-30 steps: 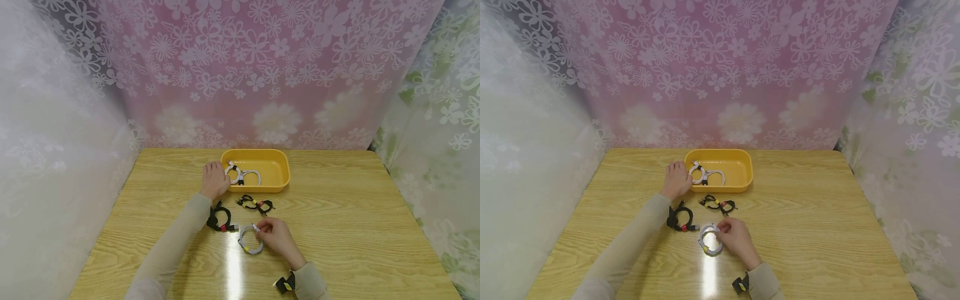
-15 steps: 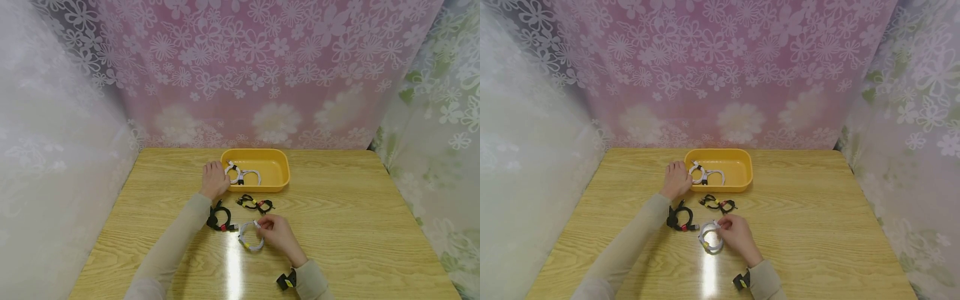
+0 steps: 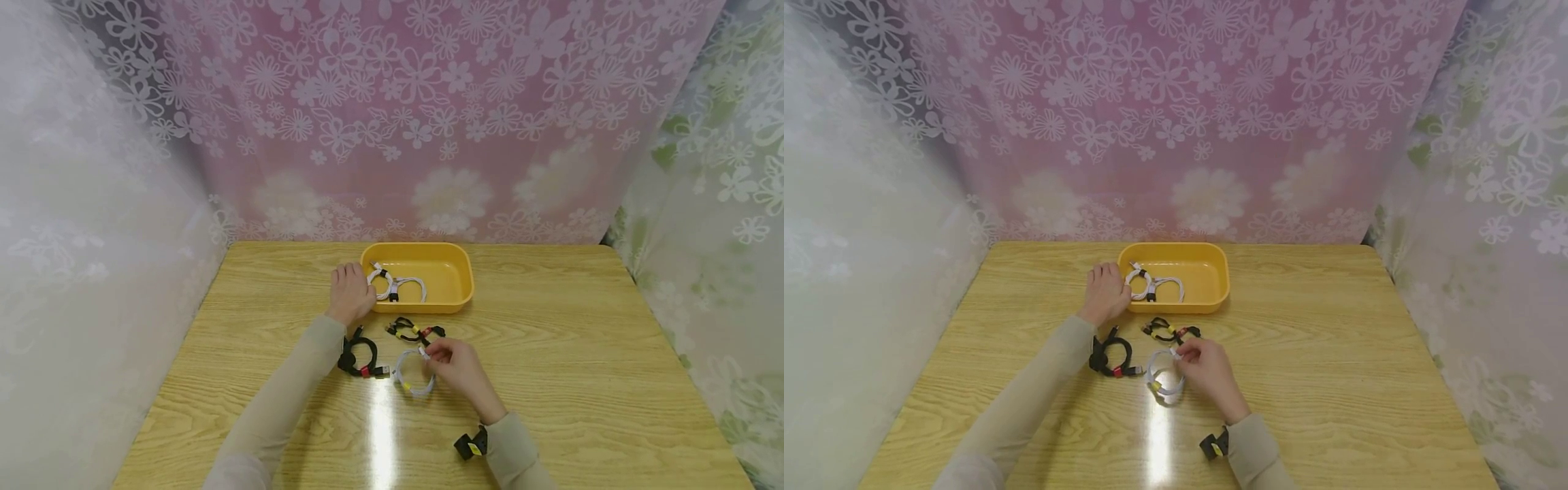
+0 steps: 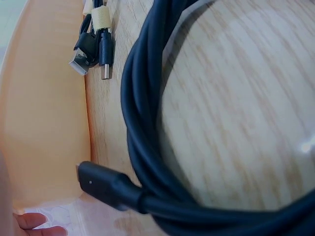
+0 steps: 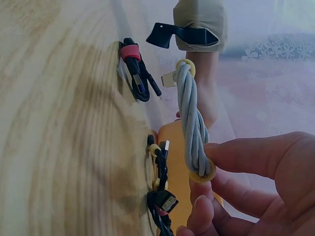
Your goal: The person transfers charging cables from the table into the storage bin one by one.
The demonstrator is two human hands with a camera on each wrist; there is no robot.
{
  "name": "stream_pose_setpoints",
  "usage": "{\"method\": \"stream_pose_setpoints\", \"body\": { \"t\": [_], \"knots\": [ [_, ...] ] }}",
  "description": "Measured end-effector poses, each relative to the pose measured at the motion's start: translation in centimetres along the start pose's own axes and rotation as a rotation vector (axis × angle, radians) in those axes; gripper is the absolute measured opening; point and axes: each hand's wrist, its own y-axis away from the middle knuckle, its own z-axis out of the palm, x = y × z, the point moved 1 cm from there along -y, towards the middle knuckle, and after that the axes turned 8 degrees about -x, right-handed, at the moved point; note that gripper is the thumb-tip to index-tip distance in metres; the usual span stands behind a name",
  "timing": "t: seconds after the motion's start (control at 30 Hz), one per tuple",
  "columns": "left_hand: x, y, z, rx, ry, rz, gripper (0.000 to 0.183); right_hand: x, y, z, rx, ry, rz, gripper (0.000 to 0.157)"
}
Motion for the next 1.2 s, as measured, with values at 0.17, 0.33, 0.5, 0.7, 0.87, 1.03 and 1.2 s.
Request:
{"method": "stream_pose_setpoints", "body": {
  "t": [0.17,0.33,0.5,0.7,0.87,1.03,1.2],
  "knots": [
    [0.0,0.0,0.0,-0.014,0.009,-0.007,0.032,-0.3,-0.5,-0.6,0.009,0.012,-0.022,0.010],
    [0.0,-0.1,0.0,-0.022,0.018,-0.014,0.031,-0.5,-1.0,-1.2,0.011,0.016,-0.033,0.009],
    [0.0,-0.1,0.1,-0.023,0.025,-0.018,0.029,-0.7,-1.4,-1.9,0.013,0.019,-0.031,0.010],
    [0.0,0.0,-0.1,-0.016,0.031,-0.014,0.029,-1.4,-2.0,-2.7,0.023,0.016,-0.030,0.011],
    [0.0,0.0,-0.1,-0.023,0.032,-0.014,0.030,-1.5,-2.6,-3.3,0.021,0.025,-0.050,0.012],
    [0.0,-0.2,0.1,-0.015,0.033,-0.014,0.030,-1.8,-3.1,-4.0,0.028,0.046,-0.072,0.011],
    [0.0,-0.2,0.1,-0.013,0.029,-0.017,0.030,-2.1,-3.5,-4.6,0.024,0.045,-0.092,0.012]
  ]
}}
